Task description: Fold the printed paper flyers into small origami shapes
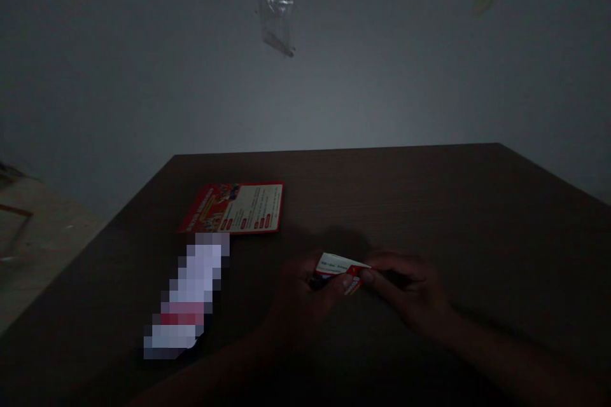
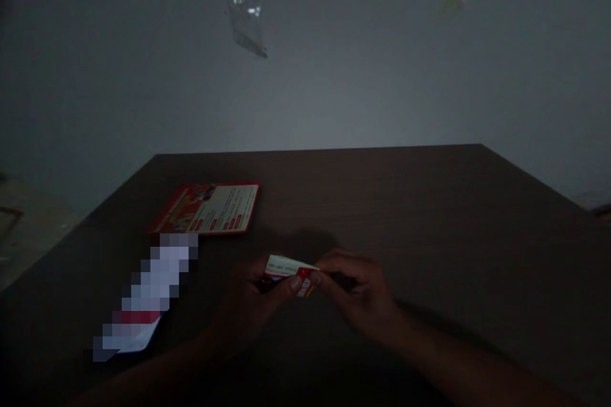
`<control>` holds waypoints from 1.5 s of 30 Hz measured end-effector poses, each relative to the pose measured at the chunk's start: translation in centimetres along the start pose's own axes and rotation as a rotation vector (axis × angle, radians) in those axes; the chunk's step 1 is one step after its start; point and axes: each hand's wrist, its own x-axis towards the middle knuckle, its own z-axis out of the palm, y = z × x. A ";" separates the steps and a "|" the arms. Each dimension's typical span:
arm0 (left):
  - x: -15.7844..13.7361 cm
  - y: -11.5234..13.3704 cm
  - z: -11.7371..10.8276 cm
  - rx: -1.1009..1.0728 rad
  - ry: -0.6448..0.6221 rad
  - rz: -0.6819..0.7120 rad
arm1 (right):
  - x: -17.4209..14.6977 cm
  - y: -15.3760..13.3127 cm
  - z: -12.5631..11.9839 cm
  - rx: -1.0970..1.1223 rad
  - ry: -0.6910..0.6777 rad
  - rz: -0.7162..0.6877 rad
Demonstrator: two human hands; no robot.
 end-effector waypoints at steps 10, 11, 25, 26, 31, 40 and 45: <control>0.5 0.6 -1.1 0.605 -0.033 0.768 | 0.2 0.1 -0.9 -0.480 -0.166 -0.520; 0.6 0.6 -1.3 0.640 -0.047 0.785 | 0.1 0.2 -0.9 -0.515 -0.177 -0.531; 0.8 1.2 -1.7 0.944 -0.158 0.869 | 0.0 0.0 -1.5 -0.625 -0.220 -0.595; 0.8 1.1 -1.8 0.949 -0.152 0.869 | 0.2 -0.2 -1.5 -0.620 -0.199 -0.604; 1.4 0.7 -2.8 0.934 -0.097 0.887 | 0.4 -0.4 -2.4 -0.640 -0.138 -0.618; 1.8 0.0 -3.2 0.831 0.042 0.820 | 0.5 -0.6 -3.2 -0.595 -0.094 -0.492; 1.4 -0.2 -2.7 0.577 0.103 0.733 | 0.3 -0.9 -2.7 -0.444 -0.004 -0.354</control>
